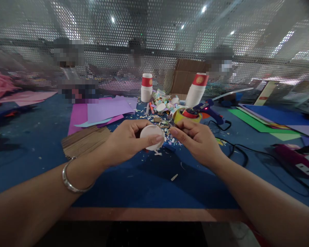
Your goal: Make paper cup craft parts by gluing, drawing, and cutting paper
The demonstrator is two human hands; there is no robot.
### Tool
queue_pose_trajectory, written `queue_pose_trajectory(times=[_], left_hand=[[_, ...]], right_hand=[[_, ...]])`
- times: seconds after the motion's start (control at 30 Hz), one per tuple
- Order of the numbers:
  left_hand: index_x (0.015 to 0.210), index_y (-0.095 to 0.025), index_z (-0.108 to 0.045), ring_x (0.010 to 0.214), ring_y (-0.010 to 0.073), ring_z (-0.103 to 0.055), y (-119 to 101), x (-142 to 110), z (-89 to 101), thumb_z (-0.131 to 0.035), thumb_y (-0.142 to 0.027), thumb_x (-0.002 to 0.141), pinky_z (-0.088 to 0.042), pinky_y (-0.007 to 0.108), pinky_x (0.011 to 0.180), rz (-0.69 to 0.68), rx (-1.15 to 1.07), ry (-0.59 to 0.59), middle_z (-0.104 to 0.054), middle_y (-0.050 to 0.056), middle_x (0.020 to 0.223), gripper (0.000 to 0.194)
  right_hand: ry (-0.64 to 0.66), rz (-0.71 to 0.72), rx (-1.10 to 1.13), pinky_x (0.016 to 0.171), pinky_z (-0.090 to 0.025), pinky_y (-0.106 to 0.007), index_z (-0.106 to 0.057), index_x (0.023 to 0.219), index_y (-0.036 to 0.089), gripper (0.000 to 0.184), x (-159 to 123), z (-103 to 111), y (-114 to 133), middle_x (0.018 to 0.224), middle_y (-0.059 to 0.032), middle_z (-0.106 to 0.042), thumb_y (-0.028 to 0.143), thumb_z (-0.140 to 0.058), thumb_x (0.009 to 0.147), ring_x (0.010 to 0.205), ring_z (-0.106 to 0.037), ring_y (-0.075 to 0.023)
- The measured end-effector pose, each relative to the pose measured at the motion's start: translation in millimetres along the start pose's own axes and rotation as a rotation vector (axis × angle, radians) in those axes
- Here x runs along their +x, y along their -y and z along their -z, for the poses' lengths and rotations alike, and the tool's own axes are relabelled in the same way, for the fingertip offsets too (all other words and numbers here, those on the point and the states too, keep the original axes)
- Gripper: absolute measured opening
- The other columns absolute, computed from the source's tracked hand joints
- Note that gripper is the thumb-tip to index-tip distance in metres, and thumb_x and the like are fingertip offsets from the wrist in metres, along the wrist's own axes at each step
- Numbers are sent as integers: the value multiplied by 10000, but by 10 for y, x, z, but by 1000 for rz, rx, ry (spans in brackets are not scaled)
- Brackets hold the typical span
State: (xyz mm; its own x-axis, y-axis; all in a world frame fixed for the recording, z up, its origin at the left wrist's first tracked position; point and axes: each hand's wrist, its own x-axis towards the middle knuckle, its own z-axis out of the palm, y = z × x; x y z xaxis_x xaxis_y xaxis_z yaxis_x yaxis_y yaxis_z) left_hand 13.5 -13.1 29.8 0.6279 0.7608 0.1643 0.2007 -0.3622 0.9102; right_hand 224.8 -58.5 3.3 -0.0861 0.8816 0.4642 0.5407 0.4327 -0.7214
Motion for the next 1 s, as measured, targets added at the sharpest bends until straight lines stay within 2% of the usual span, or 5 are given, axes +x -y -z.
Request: queue_pose_trajectory(times=[0.17,0.37,0.53,0.77,1.0], left_hand=[[806,-162,-626,603,91,-551,-14,-14,7,-711,-333,836,-461,195,532,-4,38,-34,-592,-25,697,194],[852,-159,-628,571,83,-476,-1,-16,5,-702,-324,837,-383,197,499,6,82,-45,-536,-34,677,181],[871,-163,-616,599,94,-481,2,-36,-5,-700,-326,835,-389,203,506,-59,151,-73,-549,-26,698,187],[808,-177,-594,604,93,-435,-46,-52,-2,-688,-226,783,-368,212,520,-154,278,-229,-516,-40,684,109],[772,-182,-562,604,101,-424,-60,-73,37,-650,-245,810,-350,231,529,-202,459,-287,-512,-38,667,114]], right_hand=[[62,-36,40,530,-287,-262,-533,764,194,409,-1,-2,4,631,52,-424,560,-598,936,564,-367,-91],[129,-85,165,515,-272,-249,-518,757,195,418,8,-25,18,624,63,-398,567,-617,922,554,-337,-84],[159,-122,202,519,-271,-251,-537,773,194,436,5,-56,11,623,63,-417,598,-662,878,560,-355,-88],[144,-116,179,523,-280,-250,-552,797,191,421,1,-46,22,652,52,-436,589,-612,919,563,-352,-87],[188,-120,134,542,-309,-261,-595,853,193,397,-5,-51,31,685,33,-483,580,-582,939,593,-394,-105]])
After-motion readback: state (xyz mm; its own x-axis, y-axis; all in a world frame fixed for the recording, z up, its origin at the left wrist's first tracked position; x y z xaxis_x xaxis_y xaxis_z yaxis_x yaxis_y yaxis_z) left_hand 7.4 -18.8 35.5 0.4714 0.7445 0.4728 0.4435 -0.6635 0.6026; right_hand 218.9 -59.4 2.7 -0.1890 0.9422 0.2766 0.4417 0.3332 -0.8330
